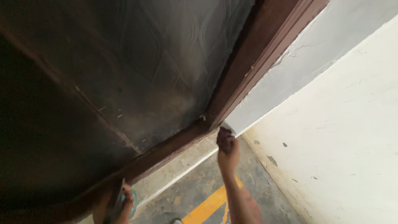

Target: The person cleans a dark-colored door with a textured surface. They spray a cleaning solution from a bottle and wipe the door with a cloth, focusing on the frame and the main panels.

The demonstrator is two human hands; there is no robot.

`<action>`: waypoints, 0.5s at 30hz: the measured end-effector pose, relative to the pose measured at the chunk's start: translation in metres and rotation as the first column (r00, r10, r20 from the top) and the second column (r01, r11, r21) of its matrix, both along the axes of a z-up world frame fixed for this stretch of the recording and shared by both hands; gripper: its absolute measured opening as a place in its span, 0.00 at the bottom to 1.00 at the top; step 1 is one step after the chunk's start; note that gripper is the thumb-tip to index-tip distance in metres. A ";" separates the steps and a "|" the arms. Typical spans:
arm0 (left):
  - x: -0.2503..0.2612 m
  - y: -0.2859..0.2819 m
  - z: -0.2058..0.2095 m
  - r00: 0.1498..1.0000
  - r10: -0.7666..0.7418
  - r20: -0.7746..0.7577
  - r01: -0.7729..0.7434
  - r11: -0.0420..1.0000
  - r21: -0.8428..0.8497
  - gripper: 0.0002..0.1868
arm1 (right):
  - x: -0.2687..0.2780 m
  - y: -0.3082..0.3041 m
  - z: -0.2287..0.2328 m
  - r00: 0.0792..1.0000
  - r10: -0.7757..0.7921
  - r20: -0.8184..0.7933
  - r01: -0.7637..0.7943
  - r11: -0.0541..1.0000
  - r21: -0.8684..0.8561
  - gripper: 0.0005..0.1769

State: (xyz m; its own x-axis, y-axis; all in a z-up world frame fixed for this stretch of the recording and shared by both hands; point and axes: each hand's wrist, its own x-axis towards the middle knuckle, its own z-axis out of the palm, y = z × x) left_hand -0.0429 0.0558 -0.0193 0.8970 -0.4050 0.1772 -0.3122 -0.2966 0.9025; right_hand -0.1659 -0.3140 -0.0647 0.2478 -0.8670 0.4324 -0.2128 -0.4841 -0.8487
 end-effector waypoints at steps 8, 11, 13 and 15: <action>0.000 -0.005 0.010 0.999 -0.016 -0.044 0.015 1.000 -0.016 0.13 | 0.048 0.078 -0.021 0.857 0.349 -0.380 -0.318 0.937 0.144 0.15; 0.001 0.000 0.015 1.000 0.010 0.027 -0.010 1.000 0.009 0.13 | 0.000 0.116 -0.020 0.308 0.871 -0.382 -0.767 0.465 0.443 0.14; 0.004 0.005 0.011 0.990 0.001 -0.140 -0.003 1.000 -0.019 0.16 | 0.003 0.094 -0.020 0.355 0.933 0.060 -0.814 0.277 0.511 0.06; 0.002 0.010 0.006 0.995 -0.027 -0.097 0.030 0.999 0.031 0.08 | -0.002 0.069 -0.016 0.603 0.726 0.330 -0.770 0.422 0.478 0.09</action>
